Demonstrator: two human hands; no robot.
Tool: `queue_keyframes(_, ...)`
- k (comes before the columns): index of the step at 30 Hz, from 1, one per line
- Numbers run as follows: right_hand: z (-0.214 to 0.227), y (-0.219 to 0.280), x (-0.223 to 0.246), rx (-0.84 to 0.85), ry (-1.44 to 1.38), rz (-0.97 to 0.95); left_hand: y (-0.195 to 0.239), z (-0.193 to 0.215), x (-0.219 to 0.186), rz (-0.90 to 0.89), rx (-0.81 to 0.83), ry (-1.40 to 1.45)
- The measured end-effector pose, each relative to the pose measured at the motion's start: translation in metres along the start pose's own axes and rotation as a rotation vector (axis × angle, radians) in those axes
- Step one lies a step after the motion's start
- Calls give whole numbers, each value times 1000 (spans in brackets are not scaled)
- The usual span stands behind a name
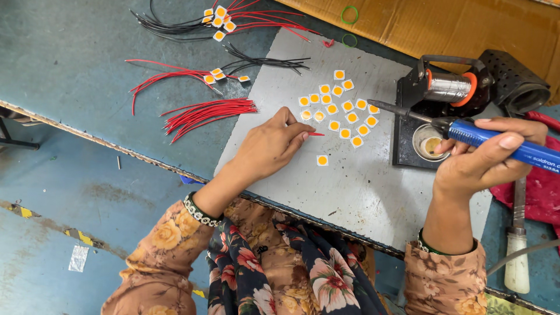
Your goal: The person solders red wires to small square LED modules on a workbench. They repeatedly pick up a module, apply solder with a soldering iron, and place the finished unit aside. The person also uses wire cutters to trim wire ends.
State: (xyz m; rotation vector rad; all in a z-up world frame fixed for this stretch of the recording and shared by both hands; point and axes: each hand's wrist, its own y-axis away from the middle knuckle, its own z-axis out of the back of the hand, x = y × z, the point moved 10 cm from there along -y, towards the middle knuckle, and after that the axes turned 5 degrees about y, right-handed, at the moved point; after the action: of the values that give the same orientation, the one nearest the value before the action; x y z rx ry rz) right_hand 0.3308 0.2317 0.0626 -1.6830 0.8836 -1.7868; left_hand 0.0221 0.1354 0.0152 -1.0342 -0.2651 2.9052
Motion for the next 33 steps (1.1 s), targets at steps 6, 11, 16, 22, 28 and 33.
queue_keyframes(6, 2, -2, -1, -5, -26, 11, -1, -24, -18, -205, 187, -1)
queue_keyframes(11, 4, -2, -1, -15, 11, 26, -1, -42, -26, -254, 227, -5)
queue_keyframes(16, 4, -1, -4, 5, -28, 30, 2, -42, -23, -150, 205, -35)
queue_keyframes(22, 7, 4, -14, -11, -70, -16, 2, -12, -16, -156, 79, 18)
queue_keyframes(28, 5, 2, -13, 0, -29, 11, -18, 43, -13, -209, -46, -264)
queue_keyframes(33, 11, 3, -22, -27, -67, -43, -3, 31, -21, -308, -64, -412)
